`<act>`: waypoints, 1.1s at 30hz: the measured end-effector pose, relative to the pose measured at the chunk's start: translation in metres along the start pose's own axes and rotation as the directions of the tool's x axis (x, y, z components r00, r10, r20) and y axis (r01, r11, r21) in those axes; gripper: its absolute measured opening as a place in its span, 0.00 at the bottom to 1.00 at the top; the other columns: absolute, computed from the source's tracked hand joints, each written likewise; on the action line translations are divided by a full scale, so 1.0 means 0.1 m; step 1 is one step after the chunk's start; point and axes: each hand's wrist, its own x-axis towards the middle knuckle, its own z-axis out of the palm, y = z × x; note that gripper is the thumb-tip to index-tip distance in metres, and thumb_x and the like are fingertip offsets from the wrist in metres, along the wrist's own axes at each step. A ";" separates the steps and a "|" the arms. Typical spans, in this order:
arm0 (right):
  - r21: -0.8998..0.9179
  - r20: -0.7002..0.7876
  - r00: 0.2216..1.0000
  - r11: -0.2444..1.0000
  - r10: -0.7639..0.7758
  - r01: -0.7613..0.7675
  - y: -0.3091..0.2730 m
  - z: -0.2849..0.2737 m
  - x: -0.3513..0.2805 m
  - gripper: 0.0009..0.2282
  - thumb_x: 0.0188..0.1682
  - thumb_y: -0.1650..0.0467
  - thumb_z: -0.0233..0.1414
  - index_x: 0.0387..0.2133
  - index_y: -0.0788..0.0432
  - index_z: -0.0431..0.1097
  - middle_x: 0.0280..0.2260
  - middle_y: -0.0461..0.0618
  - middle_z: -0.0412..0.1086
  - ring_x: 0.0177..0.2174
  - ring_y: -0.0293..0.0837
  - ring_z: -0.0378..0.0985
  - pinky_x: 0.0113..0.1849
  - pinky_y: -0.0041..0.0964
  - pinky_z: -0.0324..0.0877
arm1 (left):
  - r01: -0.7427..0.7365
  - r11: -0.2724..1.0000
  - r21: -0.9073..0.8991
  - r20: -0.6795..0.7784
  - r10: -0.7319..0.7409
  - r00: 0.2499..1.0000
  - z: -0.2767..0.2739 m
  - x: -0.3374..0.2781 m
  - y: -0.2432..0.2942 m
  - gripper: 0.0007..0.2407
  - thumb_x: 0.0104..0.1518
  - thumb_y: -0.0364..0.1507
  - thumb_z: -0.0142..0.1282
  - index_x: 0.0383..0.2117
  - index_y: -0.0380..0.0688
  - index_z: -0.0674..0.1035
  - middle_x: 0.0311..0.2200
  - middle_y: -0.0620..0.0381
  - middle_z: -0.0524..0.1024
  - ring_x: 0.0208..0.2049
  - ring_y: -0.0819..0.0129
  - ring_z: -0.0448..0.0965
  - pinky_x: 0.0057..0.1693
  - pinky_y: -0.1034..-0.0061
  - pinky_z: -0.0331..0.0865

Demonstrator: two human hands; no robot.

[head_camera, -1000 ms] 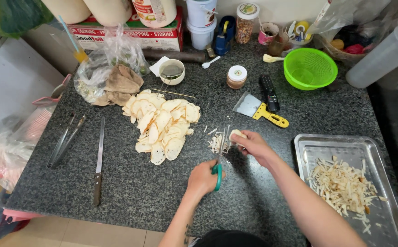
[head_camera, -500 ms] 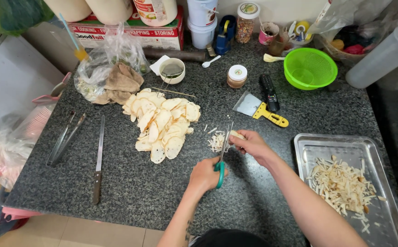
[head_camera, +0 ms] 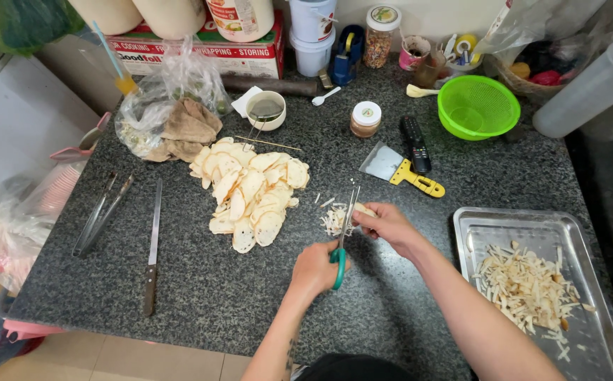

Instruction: Shredding thin bread slices into smaller pieces using scissors.

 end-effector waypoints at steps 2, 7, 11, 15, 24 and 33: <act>0.004 0.002 1.000 1.000 -0.002 0.002 0.05 -0.02 0.03 0.08 0.49 0.68 0.61 0.31 0.63 0.74 0.22 0.47 0.72 0.19 0.33 0.68 0.19 0.23 0.58 | -0.005 1.000 0.001 -0.007 0.005 1.000 -0.03 -0.04 0.03 0.17 0.46 0.45 0.58 0.43 0.64 0.83 0.34 0.50 0.83 0.49 0.40 0.79 0.57 0.52 0.73; -0.008 0.007 1.000 1.000 0.008 -0.008 -0.03 -0.02 -0.01 0.09 0.49 0.68 0.61 0.31 0.63 0.75 0.20 0.46 0.71 0.19 0.34 0.68 0.20 0.24 0.58 | 0.014 0.999 -0.029 -0.017 -0.015 1.000 0.00 0.00 -0.02 0.17 0.45 0.44 0.58 0.44 0.67 0.84 0.31 0.54 0.83 0.48 0.41 0.80 0.56 0.54 0.74; -0.015 0.024 1.000 1.000 0.013 -0.012 -0.08 0.03 -0.04 0.08 0.49 0.69 0.61 0.31 0.63 0.75 0.20 0.46 0.70 0.19 0.33 0.67 0.20 0.24 0.57 | -0.001 1.000 -0.005 -0.022 0.001 1.000 -0.01 0.02 -0.01 0.16 0.45 0.44 0.58 0.41 0.63 0.84 0.32 0.50 0.83 0.48 0.39 0.80 0.56 0.51 0.73; -0.029 0.042 0.999 0.999 0.017 -0.016 -0.11 0.03 -0.04 0.08 0.49 0.68 0.61 0.29 0.62 0.74 0.16 0.43 0.66 0.17 0.32 0.64 0.20 0.23 0.56 | -0.002 1.000 -0.005 -0.026 0.002 1.000 -0.03 -0.01 0.02 0.15 0.44 0.44 0.58 0.39 0.64 0.84 0.31 0.51 0.83 0.48 0.40 0.80 0.55 0.52 0.74; -0.018 0.058 0.998 1.000 0.020 -0.019 -0.03 0.04 -0.01 0.08 0.48 0.69 0.62 0.31 0.63 0.75 0.20 0.47 0.71 0.18 0.34 0.67 0.19 0.24 0.58 | 0.016 1.000 -0.012 -0.029 -0.017 0.999 -0.01 0.03 0.00 0.20 0.44 0.43 0.58 0.48 0.68 0.83 0.32 0.52 0.84 0.49 0.42 0.80 0.57 0.53 0.73; 0.000 -0.009 1.000 1.000 0.013 -0.013 0.09 0.00 0.07 0.09 0.51 0.67 0.59 0.33 0.60 0.71 0.23 0.47 0.72 0.18 0.33 0.67 0.19 0.25 0.60 | 0.016 0.999 -0.040 -0.018 -0.016 1.000 -0.03 0.03 -0.03 0.23 0.45 0.46 0.60 0.51 0.65 0.81 0.38 0.49 0.84 0.51 0.41 0.79 0.59 0.52 0.72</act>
